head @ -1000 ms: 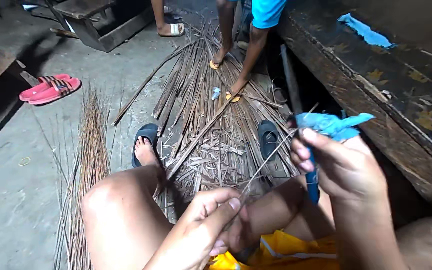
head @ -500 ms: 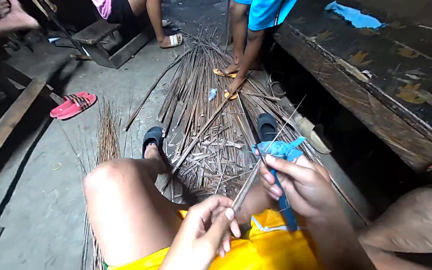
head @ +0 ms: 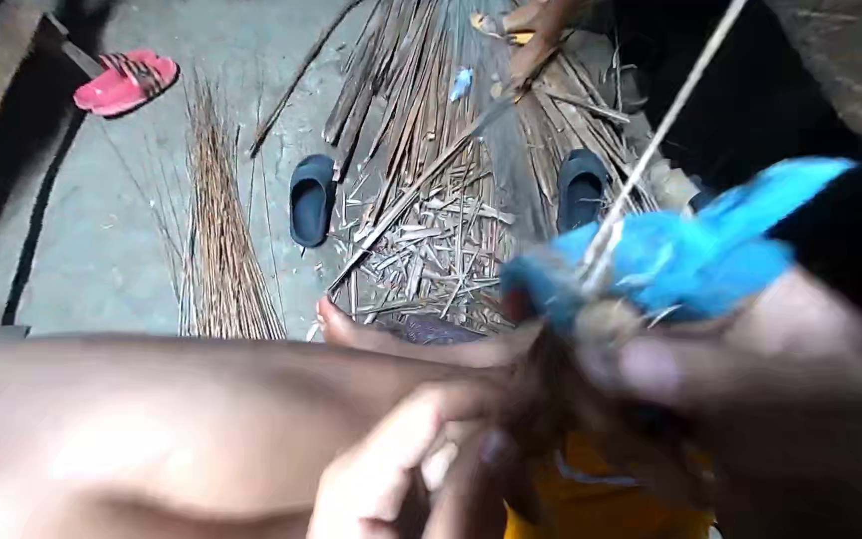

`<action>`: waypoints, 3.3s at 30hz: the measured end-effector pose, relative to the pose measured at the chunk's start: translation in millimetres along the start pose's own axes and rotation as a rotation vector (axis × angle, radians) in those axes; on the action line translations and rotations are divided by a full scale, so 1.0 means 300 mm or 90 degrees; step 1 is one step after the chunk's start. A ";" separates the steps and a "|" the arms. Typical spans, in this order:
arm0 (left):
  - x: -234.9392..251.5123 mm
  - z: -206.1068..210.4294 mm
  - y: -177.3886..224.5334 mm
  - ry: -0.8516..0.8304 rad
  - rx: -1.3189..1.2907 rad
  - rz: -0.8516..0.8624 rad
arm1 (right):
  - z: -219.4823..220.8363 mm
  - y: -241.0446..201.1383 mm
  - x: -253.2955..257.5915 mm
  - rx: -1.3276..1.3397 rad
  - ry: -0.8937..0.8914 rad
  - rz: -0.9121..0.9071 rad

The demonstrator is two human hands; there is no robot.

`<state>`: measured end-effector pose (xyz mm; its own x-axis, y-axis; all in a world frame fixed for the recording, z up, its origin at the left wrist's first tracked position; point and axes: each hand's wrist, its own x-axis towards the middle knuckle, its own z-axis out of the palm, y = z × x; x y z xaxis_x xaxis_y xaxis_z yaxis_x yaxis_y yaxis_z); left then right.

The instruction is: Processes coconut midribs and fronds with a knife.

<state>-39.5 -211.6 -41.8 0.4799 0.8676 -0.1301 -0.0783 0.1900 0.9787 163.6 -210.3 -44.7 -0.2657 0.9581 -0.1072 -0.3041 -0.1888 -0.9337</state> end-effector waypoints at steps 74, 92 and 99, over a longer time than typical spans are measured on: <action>0.299 -0.105 -0.117 -0.094 -0.310 -0.155 | -0.058 0.206 0.200 -0.076 0.213 -0.247; 0.335 -0.149 -0.146 -0.108 -0.359 -0.239 | -0.144 0.197 0.232 0.092 -0.009 -0.012; 0.330 -0.166 -0.177 -0.179 -0.409 -0.262 | -0.123 0.215 0.242 0.070 0.068 -0.102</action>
<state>-31.5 -113.0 -114.6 0.7739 0.5399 -0.3311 -0.2936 0.7690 0.5679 158.6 -145.1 -125.3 -0.1090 0.9940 -0.0012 -0.4342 -0.0486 -0.8995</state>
